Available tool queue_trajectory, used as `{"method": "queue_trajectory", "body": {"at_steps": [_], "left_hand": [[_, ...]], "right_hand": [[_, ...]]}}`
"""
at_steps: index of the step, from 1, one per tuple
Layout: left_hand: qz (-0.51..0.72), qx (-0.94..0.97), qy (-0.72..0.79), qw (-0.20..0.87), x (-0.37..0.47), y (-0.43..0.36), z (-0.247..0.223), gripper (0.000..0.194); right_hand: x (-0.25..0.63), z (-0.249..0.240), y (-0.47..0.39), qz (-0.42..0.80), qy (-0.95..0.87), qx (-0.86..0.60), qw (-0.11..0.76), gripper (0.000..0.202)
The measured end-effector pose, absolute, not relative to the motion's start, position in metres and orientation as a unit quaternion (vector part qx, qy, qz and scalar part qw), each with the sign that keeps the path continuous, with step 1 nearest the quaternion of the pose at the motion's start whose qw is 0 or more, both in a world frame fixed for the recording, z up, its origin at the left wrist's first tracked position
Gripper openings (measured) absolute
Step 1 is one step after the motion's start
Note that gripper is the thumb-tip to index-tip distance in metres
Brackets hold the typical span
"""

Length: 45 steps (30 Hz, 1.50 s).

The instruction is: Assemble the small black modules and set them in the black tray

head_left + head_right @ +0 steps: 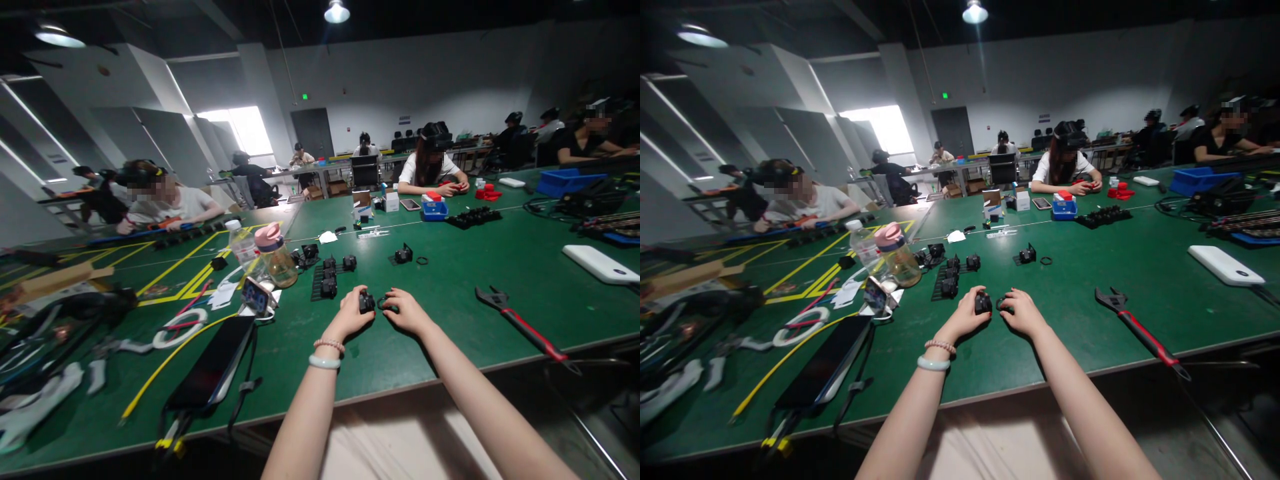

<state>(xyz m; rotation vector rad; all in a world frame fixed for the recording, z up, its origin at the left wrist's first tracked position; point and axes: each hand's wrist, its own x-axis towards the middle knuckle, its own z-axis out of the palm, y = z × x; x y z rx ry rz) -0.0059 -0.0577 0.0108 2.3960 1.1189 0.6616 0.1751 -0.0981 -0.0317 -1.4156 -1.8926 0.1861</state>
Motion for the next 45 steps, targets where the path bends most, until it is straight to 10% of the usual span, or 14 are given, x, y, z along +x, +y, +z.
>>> {"method": "queue_trajectory", "body": {"at_steps": [45], "left_hand": [[0.239,0.861,0.388,0.226,0.013,-0.055,-0.002,0.062]], "right_hand": [[0.186,-0.026,-0.107,0.093,-0.7,-0.55,0.446,0.036]]}}
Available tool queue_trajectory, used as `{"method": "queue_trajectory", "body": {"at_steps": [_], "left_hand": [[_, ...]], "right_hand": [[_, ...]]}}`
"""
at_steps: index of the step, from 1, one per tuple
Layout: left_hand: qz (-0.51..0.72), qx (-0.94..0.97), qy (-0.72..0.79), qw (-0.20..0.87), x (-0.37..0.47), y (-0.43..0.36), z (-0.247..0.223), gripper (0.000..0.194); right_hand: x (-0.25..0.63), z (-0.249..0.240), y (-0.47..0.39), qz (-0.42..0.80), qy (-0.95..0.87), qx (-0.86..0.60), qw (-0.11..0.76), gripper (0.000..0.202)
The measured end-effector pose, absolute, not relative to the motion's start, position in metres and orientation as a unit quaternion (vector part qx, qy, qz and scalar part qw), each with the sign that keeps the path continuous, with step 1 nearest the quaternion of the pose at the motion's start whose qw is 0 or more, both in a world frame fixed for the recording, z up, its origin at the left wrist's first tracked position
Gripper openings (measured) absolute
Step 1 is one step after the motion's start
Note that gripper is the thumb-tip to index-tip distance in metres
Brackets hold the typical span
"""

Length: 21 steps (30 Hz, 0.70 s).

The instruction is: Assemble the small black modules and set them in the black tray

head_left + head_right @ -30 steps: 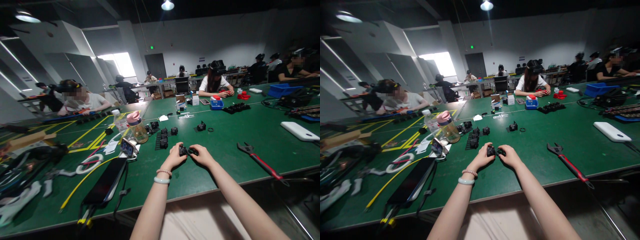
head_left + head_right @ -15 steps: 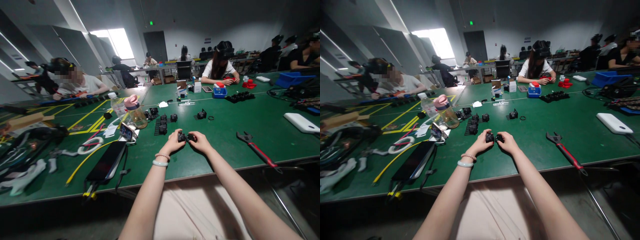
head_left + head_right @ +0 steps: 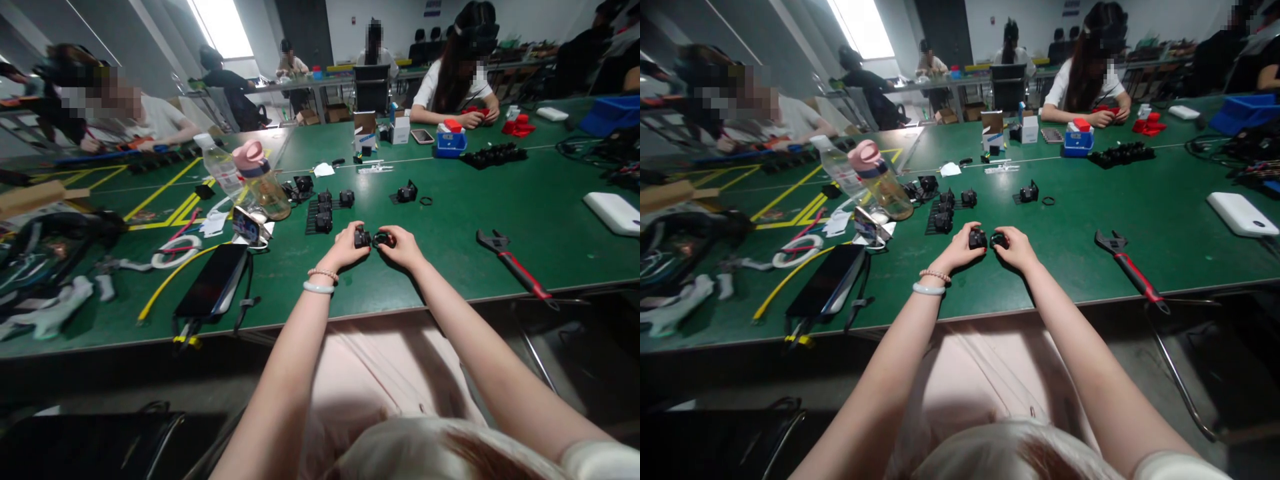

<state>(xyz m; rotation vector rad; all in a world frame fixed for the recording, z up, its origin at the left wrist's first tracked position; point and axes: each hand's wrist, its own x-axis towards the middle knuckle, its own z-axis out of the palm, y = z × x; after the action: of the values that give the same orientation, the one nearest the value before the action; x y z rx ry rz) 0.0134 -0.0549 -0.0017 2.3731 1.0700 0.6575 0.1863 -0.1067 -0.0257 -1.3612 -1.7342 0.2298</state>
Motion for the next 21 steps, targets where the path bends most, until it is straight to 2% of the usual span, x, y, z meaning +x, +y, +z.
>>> {"method": "queue_trajectory", "body": {"at_steps": [5,9,14,17,19,21], "left_hand": [[0.247,0.861,0.376,0.24,0.015,-0.055,-0.003,0.063],[0.246,0.86,0.375,0.245,0.017,-0.055,-0.004,0.063],[0.25,0.862,0.369,0.242,0.017,-0.055,-0.004,0.063],[0.248,0.864,0.367,0.238,0.015,-0.055,-0.005,0.063],[0.245,0.865,0.368,0.239,0.015,-0.054,-0.004,0.063],[0.242,0.864,0.37,0.242,0.014,-0.055,-0.004,0.063]], "right_hand": [[0.19,-0.031,-0.107,0.096,-0.718,-0.545,0.423,0.038],[0.193,-0.03,-0.103,0.06,-0.745,-0.541,0.386,0.032],[0.186,-0.013,-0.138,0.003,-0.69,-0.554,0.467,0.026],[0.163,-0.023,-0.202,0.056,-0.728,-0.496,0.47,0.022],[0.142,-0.049,-0.251,0.148,-0.78,-0.441,0.418,0.019],[0.121,-0.084,-0.293,0.244,-0.757,-0.482,0.368,0.021]]}}
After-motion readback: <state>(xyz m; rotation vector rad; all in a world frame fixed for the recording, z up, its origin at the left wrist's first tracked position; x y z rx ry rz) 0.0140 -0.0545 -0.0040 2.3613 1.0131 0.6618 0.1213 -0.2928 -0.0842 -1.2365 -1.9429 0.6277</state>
